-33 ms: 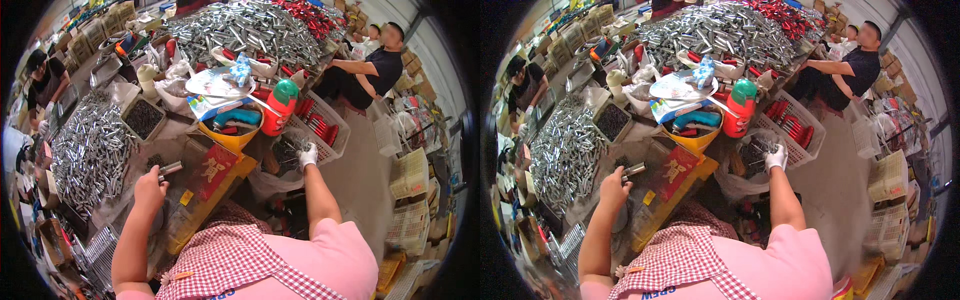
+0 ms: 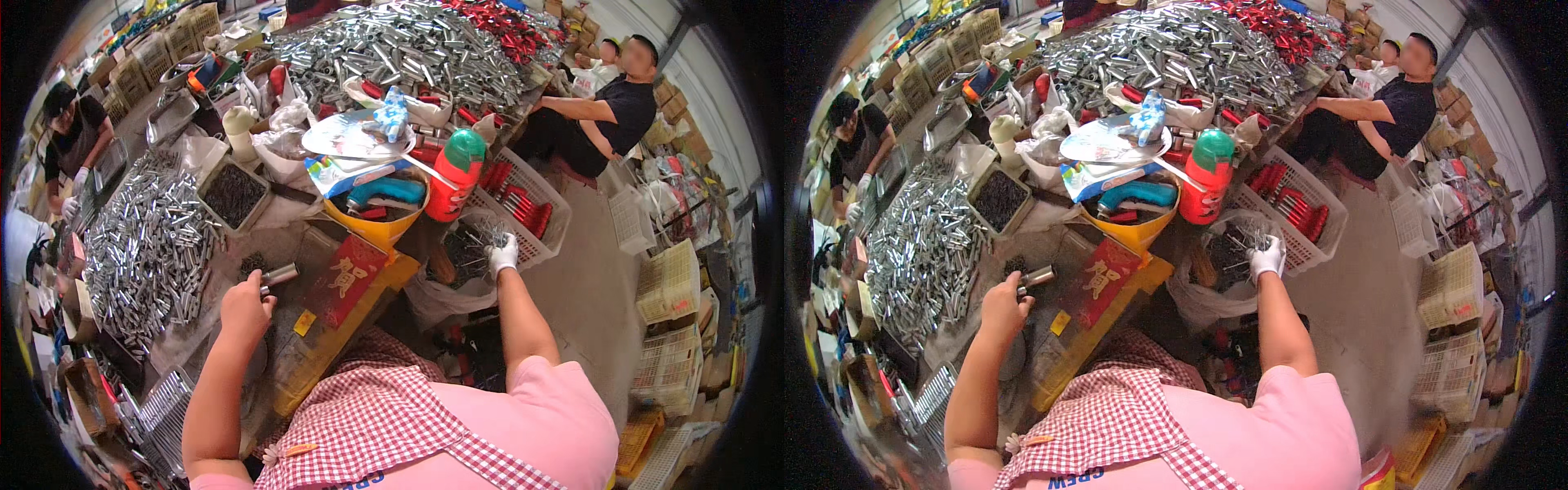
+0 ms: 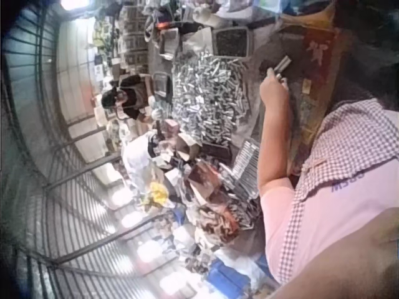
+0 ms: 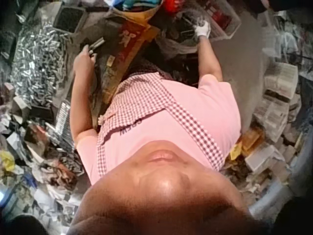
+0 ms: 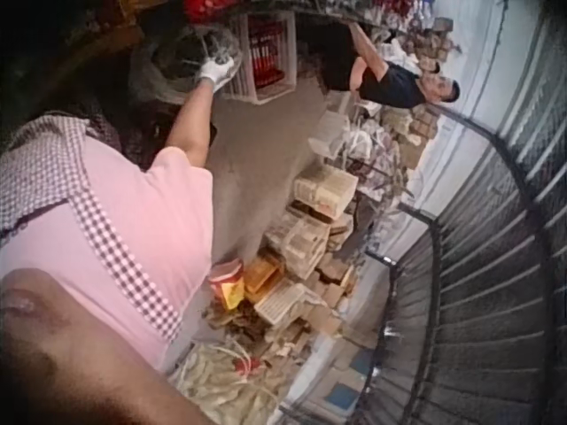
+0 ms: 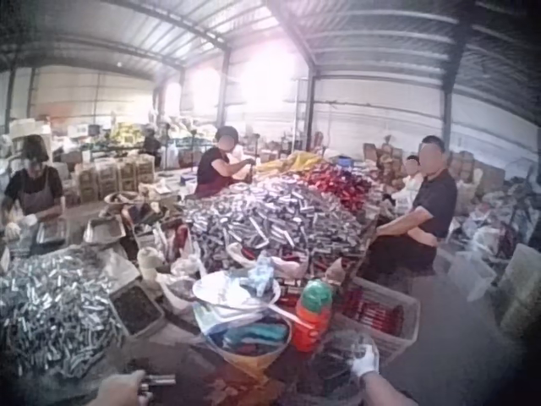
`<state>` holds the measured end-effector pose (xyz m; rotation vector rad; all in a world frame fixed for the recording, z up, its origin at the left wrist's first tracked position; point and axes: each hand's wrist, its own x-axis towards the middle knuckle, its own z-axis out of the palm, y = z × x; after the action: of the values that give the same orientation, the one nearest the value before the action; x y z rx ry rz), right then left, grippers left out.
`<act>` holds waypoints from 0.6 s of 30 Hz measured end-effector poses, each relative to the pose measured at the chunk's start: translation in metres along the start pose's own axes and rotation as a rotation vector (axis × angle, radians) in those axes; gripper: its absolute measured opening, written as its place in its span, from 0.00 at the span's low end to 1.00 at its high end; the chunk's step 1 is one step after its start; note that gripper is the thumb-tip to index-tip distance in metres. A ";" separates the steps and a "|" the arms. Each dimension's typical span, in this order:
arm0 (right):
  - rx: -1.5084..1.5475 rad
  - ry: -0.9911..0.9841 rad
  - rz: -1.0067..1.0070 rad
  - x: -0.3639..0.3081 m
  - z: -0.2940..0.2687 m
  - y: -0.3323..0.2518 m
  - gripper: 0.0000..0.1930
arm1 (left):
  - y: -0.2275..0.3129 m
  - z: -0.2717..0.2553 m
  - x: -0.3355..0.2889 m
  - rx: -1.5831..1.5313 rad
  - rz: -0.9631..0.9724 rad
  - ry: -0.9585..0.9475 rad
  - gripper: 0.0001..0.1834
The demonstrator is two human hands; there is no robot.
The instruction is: The person assembles metal hardware components by taking thin metal rods from a tray, fitting small metal pieces onto each rod over a round metal base by hand, and repeating the process.
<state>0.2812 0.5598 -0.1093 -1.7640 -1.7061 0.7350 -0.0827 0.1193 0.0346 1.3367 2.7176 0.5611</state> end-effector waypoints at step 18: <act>0.466 -0.393 -0.249 -0.089 -0.144 -0.074 0.30 | -0.003 0.025 0.011 0.209 0.041 0.028 0.07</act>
<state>0.3323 0.4687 0.0426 -1.1177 -1.7685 1.3025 -0.0862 0.1336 0.0118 1.4423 2.8438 0.3064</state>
